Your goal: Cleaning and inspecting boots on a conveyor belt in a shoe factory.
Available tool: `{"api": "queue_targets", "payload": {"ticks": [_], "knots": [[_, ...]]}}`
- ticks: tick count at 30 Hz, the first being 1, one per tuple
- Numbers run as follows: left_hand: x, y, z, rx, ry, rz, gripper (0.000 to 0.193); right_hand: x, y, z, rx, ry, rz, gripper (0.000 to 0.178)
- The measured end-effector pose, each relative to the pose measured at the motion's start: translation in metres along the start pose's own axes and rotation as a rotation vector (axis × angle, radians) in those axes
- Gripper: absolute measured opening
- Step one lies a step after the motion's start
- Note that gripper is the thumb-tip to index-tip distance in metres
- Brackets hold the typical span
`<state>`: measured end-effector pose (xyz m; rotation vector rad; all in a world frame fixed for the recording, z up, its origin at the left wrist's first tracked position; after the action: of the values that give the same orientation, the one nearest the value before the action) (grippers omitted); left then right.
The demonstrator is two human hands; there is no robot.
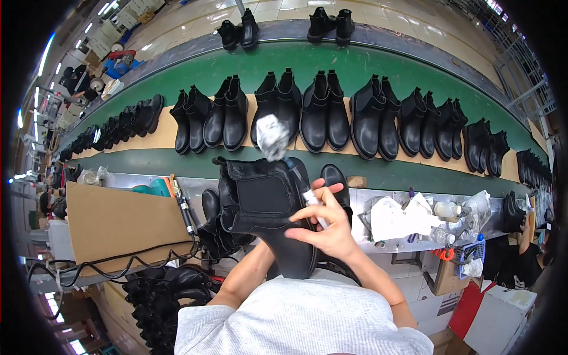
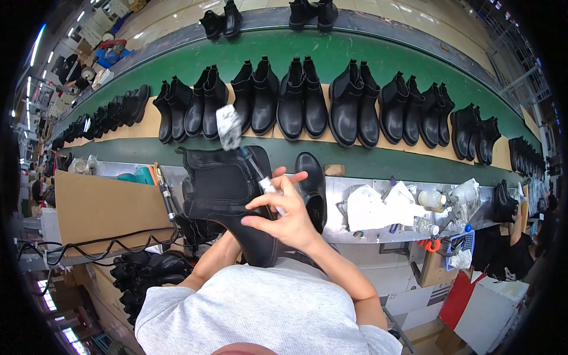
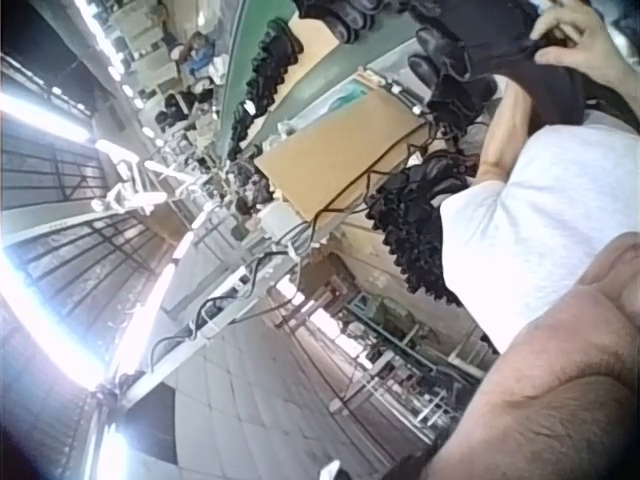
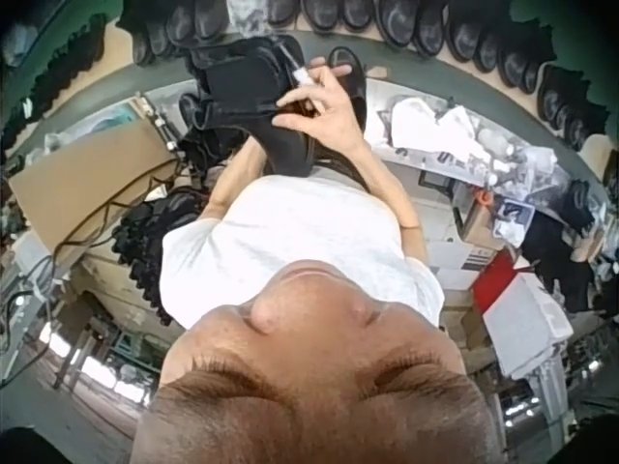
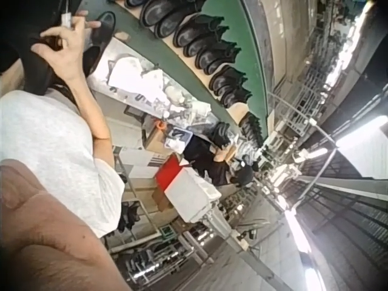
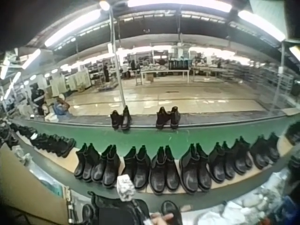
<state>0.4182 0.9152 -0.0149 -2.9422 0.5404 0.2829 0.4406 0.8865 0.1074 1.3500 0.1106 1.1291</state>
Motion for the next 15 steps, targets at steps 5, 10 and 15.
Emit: {"api": "queue_targets", "payload": {"ticks": [5,10,15], "knots": [[-0.004,-0.009,-0.034,0.012,0.319,-0.001,0.058,-0.01,-0.033,0.025,0.975,-0.317,-0.341,0.034],[-0.008,-0.005,-0.005,-0.215,0.257,-0.017,0.058,-0.011,-0.024,0.033,-0.077,-0.093,-0.054,0.053],[-0.015,-0.008,-0.001,0.05,0.064,-0.027,0.057,0.014,-0.029,0.036,-0.272,-0.186,-0.151,0.049]]}}
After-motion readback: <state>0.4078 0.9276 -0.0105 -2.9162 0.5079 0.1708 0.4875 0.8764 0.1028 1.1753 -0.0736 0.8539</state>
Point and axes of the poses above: each hand's wrist, its own x-axis towards the middle knuckle, its own z-axis out of the back of the hand, y = z × x, the point moved 10 cm from there along x, towards the middle knuckle, and after that the axes turned 14 degrees about z, right-handed, at the moved point
